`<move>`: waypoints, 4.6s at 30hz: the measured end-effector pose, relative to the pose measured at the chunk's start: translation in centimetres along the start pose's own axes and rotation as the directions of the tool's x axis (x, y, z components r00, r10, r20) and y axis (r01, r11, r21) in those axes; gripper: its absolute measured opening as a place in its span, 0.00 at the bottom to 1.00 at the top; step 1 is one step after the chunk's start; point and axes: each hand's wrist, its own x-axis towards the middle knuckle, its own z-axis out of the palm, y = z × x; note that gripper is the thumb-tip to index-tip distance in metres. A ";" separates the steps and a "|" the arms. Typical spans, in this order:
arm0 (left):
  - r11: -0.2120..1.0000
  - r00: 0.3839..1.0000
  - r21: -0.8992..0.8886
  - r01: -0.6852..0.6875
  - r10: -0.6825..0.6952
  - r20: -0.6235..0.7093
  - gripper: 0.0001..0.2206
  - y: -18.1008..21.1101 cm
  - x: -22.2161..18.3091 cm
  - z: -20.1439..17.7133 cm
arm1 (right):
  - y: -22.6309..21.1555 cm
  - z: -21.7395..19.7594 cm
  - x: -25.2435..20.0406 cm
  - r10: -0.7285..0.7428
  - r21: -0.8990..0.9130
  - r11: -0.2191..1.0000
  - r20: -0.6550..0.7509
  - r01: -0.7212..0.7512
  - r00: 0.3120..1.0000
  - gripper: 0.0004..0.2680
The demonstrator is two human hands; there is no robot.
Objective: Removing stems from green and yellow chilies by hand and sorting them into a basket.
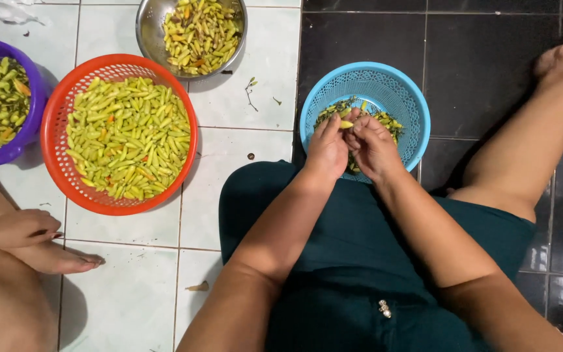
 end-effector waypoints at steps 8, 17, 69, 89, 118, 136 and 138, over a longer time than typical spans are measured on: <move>0.983 0.964 0.156 -0.096 0.131 -0.230 0.15 -0.7 -0.6 0.9 | -1.9 3.3 -0.6 -0.198 -0.355 0.922 -0.088 0.155 0.976 0.04; 0.599 0.857 0.786 -0.150 0.476 -0.199 0.11 -1.2 0.9 -0.5 | -2.2 -0.7 0.9 -0.406 -0.906 0.214 0.258 0.366 0.876 0.05; 0.473 0.984 0.878 0.071 -0.177 0.016 0.10 3.4 4.2 -0.8 | -5.3 -3.9 2.7 -0.130 -0.856 0.416 0.279 0.308 0.951 0.03; 0.305 0.903 0.932 -0.196 0.427 0.049 0.10 0.3 1.2 2.2 | -3.6 -9.4 4.7 -0.364 -0.978 0.039 0.178 0.205 0.914 0.03; 0.904 0.956 0.399 0.153 -0.034 -0.291 0.10 1.7 7.5 -2.7 | 2.2 -11.9 6.6 0.020 -0.790 -0.560 0.291 0.252 0.957 0.10; 0.545 0.972 0.806 0.230 -0.162 -0.168 0.06 0.3 6.9 -3.3 | -4.3 -6.8 5.0 -0.145 -0.907 0.285 0.278 0.309 0.950 0.02; 0.525 0.955 0.800 0.291 -0.206 -0.212 0.06 1.2 6.9 -1.9 | -4.9 -6.3 4.8 -0.070 -0.911 0.346 0.215 0.226 0.974 0.01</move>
